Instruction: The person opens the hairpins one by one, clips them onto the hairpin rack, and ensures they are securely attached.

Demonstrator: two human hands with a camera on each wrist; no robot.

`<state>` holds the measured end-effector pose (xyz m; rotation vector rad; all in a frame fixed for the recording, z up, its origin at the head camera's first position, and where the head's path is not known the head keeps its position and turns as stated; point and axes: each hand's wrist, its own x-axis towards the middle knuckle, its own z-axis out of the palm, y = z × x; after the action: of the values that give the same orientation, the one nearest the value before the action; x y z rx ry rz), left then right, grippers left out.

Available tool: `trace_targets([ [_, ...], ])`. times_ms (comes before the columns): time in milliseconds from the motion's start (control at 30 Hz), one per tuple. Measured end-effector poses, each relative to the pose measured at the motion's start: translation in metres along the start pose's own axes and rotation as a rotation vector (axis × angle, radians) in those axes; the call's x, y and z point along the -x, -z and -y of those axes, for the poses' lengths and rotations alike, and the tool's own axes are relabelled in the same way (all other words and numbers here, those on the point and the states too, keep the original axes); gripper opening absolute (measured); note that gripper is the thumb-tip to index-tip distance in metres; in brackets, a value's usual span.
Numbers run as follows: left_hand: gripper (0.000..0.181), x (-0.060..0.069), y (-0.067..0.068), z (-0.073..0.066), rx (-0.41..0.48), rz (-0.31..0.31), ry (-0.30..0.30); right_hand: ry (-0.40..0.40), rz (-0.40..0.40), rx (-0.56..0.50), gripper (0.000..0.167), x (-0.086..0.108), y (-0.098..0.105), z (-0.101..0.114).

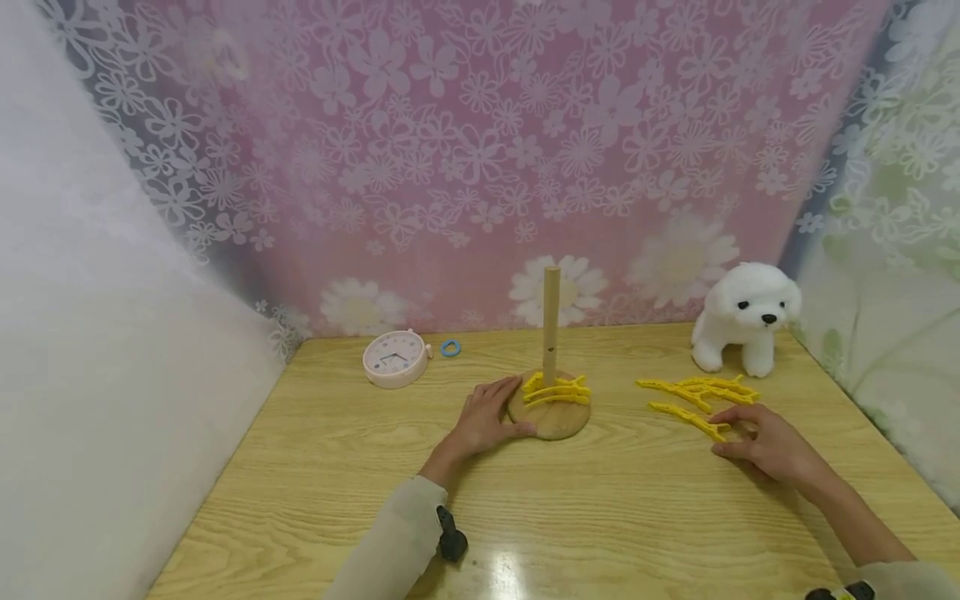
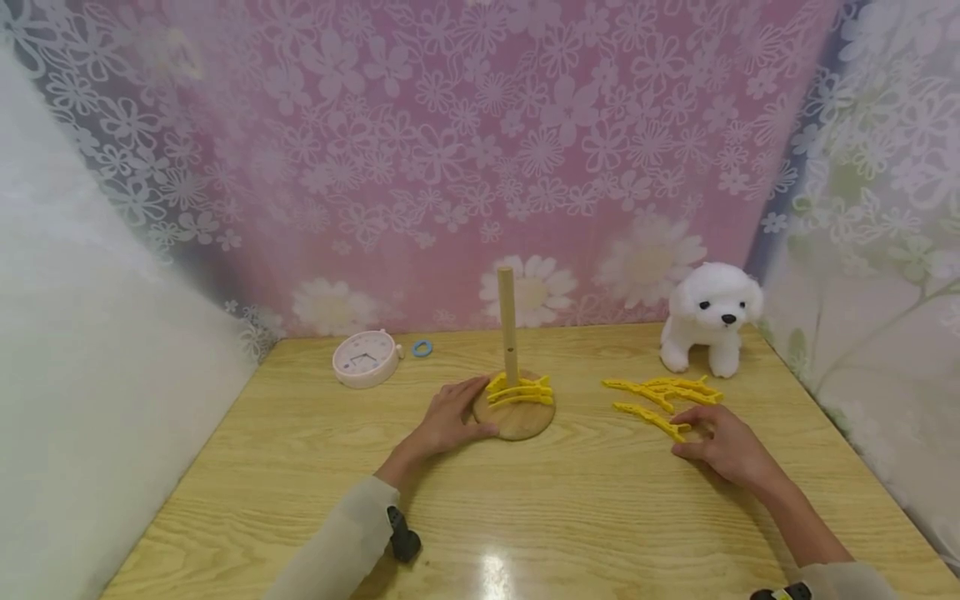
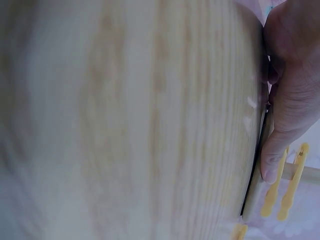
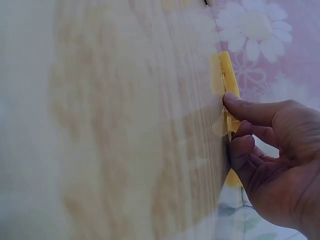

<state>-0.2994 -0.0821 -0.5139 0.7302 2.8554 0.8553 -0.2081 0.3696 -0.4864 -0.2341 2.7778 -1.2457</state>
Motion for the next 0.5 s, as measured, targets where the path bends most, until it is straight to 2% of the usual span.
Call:
trace_targets([
  [67,0.095,0.0004,0.0,0.0002,0.003,0.002,0.002,-0.022,0.002,-0.021,0.047,0.0008,-0.0008,0.0003],
  [267,0.095,-0.0002,-0.001,0.0021,-0.004,0.005,-0.004,-0.087,0.045,-0.177,0.045,0.0012,-0.0023,-0.0007],
  [367,0.095,-0.0011,-0.0015,0.0028,-0.011,0.002,-0.006,-0.077,0.04,-0.195,0.044,-0.0004,-0.0027,0.0007],
  [500,0.095,-0.0019,-0.0015,0.0024,-0.009,-0.002,-0.008,-0.02,0.014,-0.168,0.041,-0.0031,-0.0027,0.0055],
])
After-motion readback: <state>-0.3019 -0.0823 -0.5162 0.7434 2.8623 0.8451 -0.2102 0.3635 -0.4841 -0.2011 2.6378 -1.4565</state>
